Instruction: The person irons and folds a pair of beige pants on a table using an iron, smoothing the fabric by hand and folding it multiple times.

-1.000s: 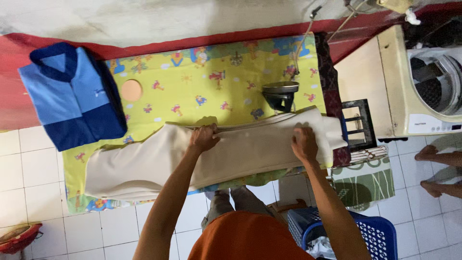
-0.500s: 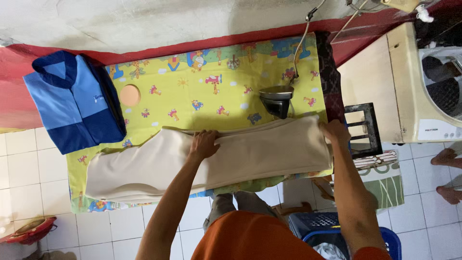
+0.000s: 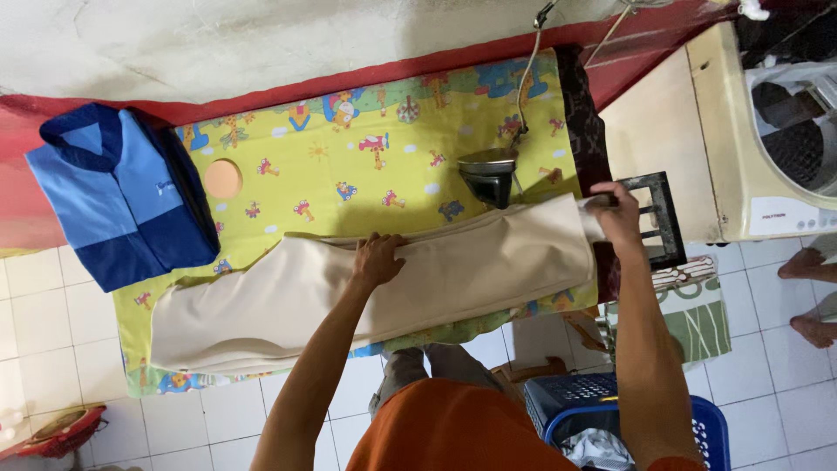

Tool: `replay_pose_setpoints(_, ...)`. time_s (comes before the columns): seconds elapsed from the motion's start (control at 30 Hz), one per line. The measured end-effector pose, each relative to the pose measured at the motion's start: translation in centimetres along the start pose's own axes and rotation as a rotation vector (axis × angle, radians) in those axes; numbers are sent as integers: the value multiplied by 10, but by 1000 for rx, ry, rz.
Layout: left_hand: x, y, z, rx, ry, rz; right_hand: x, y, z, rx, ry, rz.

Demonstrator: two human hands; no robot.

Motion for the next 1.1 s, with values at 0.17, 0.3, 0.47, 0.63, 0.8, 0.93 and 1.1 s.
replay_pose_setpoints(0.17, 1, 1, 3, 32, -9, -5, -4, 2, -4, -472, 217, -145)
replay_pose_setpoints(0.3, 0, -1, 3, 41, -10, -12, -19, 38, -1, -456, 252, 68)
replay_pose_setpoints(0.47, 0, -3, 5, 41, 5, 17, -48, 67, 7, -406, 157, 138)
replay_pose_setpoints(0.63, 2, 0, 10, 69, 11, 52, -81, 59, 3, -604, 88, 3)
replay_pose_setpoints(0.8, 0, -2, 6, 50, 20, 39, -83, 37, -22, -87, 302, -38)
replay_pose_setpoints(0.93, 6, 5, 1, 110, -1, 68, -87, 47, -37, -741, 382, 82)
replay_pose_setpoints(1.1, -6, 29, 14, 155, 167, 128, -90, 78, -16, -455, 318, -113)
Point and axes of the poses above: each hand's wrist, its own x-axis towards the middle knuckle, its own z-axis out of the palm, y = z × x, the point moved 4 cm from there along x, towards the middle knuckle, and after that the axes turned 13 degrees about -x, right-handed, at the moved point
